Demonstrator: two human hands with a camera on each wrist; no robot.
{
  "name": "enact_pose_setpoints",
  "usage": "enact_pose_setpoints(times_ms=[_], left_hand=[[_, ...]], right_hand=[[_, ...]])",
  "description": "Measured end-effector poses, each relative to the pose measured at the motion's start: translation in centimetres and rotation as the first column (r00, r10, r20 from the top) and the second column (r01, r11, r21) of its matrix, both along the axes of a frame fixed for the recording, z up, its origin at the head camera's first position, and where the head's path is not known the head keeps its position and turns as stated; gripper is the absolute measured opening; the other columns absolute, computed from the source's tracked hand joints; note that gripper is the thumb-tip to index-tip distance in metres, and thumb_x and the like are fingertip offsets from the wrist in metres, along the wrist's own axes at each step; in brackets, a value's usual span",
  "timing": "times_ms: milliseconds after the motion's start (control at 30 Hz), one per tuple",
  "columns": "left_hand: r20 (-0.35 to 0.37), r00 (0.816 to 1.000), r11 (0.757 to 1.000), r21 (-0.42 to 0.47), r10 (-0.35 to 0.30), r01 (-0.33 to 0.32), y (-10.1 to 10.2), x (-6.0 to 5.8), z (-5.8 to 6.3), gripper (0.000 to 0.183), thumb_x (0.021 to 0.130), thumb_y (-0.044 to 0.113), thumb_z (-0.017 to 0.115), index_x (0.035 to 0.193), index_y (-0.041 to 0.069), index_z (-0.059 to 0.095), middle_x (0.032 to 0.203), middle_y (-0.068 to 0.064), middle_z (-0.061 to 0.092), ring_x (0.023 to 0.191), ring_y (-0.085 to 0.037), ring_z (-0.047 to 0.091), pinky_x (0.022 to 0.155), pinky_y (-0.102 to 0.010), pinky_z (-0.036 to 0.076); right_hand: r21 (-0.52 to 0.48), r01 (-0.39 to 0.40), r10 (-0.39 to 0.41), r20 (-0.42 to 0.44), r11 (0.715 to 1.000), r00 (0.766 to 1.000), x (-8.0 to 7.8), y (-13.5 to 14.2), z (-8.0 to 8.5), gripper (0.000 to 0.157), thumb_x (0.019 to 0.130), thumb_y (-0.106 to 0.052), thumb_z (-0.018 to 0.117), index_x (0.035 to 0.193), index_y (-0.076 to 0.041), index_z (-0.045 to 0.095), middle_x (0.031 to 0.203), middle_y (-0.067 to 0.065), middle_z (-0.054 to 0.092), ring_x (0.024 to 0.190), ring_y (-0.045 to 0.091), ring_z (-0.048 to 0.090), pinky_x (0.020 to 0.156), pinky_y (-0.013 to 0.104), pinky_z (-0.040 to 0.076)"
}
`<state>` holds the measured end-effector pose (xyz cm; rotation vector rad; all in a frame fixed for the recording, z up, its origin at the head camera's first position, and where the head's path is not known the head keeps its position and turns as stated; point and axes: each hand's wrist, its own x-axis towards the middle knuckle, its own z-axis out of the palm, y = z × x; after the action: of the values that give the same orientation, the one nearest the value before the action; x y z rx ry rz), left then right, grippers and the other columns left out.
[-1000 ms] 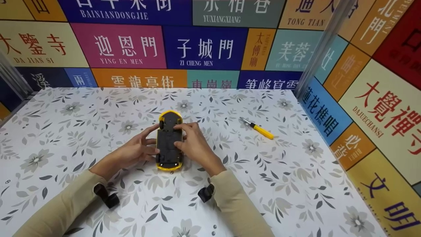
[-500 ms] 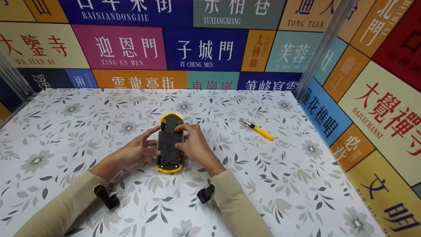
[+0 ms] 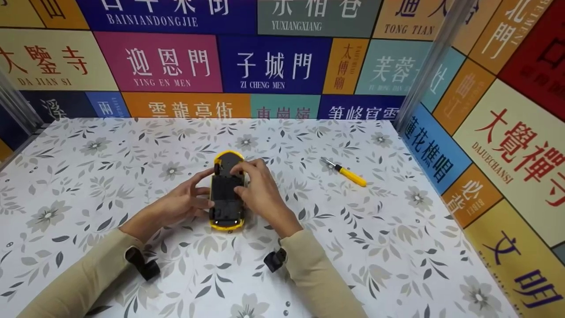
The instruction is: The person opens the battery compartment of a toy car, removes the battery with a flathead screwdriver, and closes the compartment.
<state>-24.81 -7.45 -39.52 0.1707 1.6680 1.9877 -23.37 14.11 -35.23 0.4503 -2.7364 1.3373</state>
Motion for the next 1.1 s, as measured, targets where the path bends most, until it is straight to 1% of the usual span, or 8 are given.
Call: enact_pose_setpoints(times_ms=[133, 300, 400, 533, 633, 733, 900, 1100], left_hand=[[-0.004, 1.0, 1.0, 0.004, -0.003, 0.003, 0.0, 0.1, -0.1, 0.098, 0.085, -0.02, 0.05, 0.161, 0.026, 0.01, 0.133, -0.023, 0.055, 0.105, -0.026, 0.067, 0.09, -0.045, 0.062], [0.001, 1.0, 1.0, -0.012, 0.003, -0.003, 0.1, 0.0, 0.0, 0.097, 0.086, -0.02, 0.05, 0.161, 0.026, 0.011, 0.135, -0.023, 0.055, 0.105, -0.026, 0.067, 0.091, -0.045, 0.062], [-0.003, 1.0, 1.0, -0.013, 0.003, -0.003, 0.1, 0.0, 0.0, 0.096, 0.086, -0.02, 0.05, 0.161, 0.026, 0.011, 0.136, -0.024, 0.054, 0.106, -0.026, 0.067, 0.093, -0.047, 0.061], [-0.012, 1.0, 1.0, -0.011, 0.004, -0.004, 0.1, 0.1, 0.0, 0.096, 0.086, -0.02, 0.049, 0.161, 0.027, 0.012, 0.137, -0.024, 0.054, 0.104, -0.026, 0.067, 0.095, -0.049, 0.06], [-0.006, 1.0, 1.0, -0.011, 0.004, -0.004, 0.0, 0.1, 0.0, 0.097, 0.085, -0.02, 0.049, 0.161, 0.028, 0.012, 0.137, -0.024, 0.054, 0.103, -0.026, 0.068, 0.096, -0.05, 0.06], [0.001, 1.0, 1.0, -0.006, 0.009, -0.009, 0.0, 0.0, -0.1, 0.098, 0.085, -0.021, 0.049, 0.161, 0.028, 0.013, 0.138, -0.024, 0.053, 0.104, -0.028, 0.068, 0.097, -0.051, 0.059], [0.005, 1.0, 1.0, -0.006, 0.019, -0.019, -0.1, -0.1, 0.0, 0.098, 0.085, -0.021, 0.049, 0.161, 0.03, 0.013, 0.141, -0.025, 0.051, 0.106, -0.03, 0.067, 0.097, -0.052, 0.059], [0.0, 1.0, 0.999, -0.03, 0.019, -0.019, 0.2, 0.0, -0.1, 0.098, 0.086, -0.02, 0.051, 0.161, 0.029, 0.012, 0.142, -0.026, 0.051, 0.106, -0.027, 0.067, 0.097, -0.049, 0.059]], right_hand=[[0.008, -0.018, 0.018, -0.021, 1.0, 1.0, 0.0, 0.0, -0.1, 0.034, 0.085, 0.002, 0.074, 0.115, -0.009, 0.065, 0.122, 0.014, 0.064, 0.12, 0.031, 0.061, 0.097, 0.046, 0.058], [0.042, 0.004, -0.003, -0.037, 0.999, 0.999, 0.0, -0.1, -0.2, 0.034, 0.085, 0.0, 0.075, 0.114, -0.014, 0.064, 0.112, 0.012, 0.072, 0.114, 0.03, 0.064, 0.101, 0.049, 0.05], [0.004, 0.014, -0.014, -0.032, 1.0, 0.999, 0.0, -0.1, -0.3, 0.031, 0.086, 0.001, 0.073, 0.112, -0.014, 0.065, 0.109, 0.013, 0.072, 0.112, 0.03, 0.063, 0.102, 0.051, 0.048], [-0.097, 0.008, -0.011, -0.039, 0.995, 0.999, -0.1, 0.0, -0.2, 0.025, 0.087, 0.002, 0.07, 0.109, -0.009, 0.065, 0.109, 0.014, 0.071, 0.111, 0.03, 0.064, 0.106, 0.054, 0.047], [-0.201, 0.015, -0.027, -0.058, 0.98, 0.998, -0.3, 0.4, 0.2, 0.023, 0.089, 0.002, 0.069, 0.109, -0.005, 0.063, 0.112, 0.015, 0.07, 0.111, 0.03, 0.065, 0.104, 0.05, 0.05], [-0.288, 0.038, -0.064, -0.08, 0.957, 0.995, -0.5, 1.1, 1.0, 0.023, 0.09, 0.002, 0.069, 0.112, -0.004, 0.063, 0.114, 0.015, 0.069, 0.11, 0.028, 0.066, 0.095, 0.041, 0.057], [-0.358, 0.065, -0.1, -0.079, 0.931, 0.992, -0.7, 2.4, 2.2, 0.027, 0.091, 0.001, 0.069, 0.116, -0.004, 0.062, 0.113, 0.014, 0.067, 0.105, 0.021, 0.066, 0.083, 0.024, 0.058], [-0.439, 0.102, -0.135, -0.044, 0.893, 0.99, -1.0, 4.0, 2.8, 0.029, 0.091, 0.004, 0.066, 0.119, -0.002, 0.06, 0.106, 0.008, 0.064, 0.09, 0.012, 0.069, 0.076, 0.024, 0.063]])
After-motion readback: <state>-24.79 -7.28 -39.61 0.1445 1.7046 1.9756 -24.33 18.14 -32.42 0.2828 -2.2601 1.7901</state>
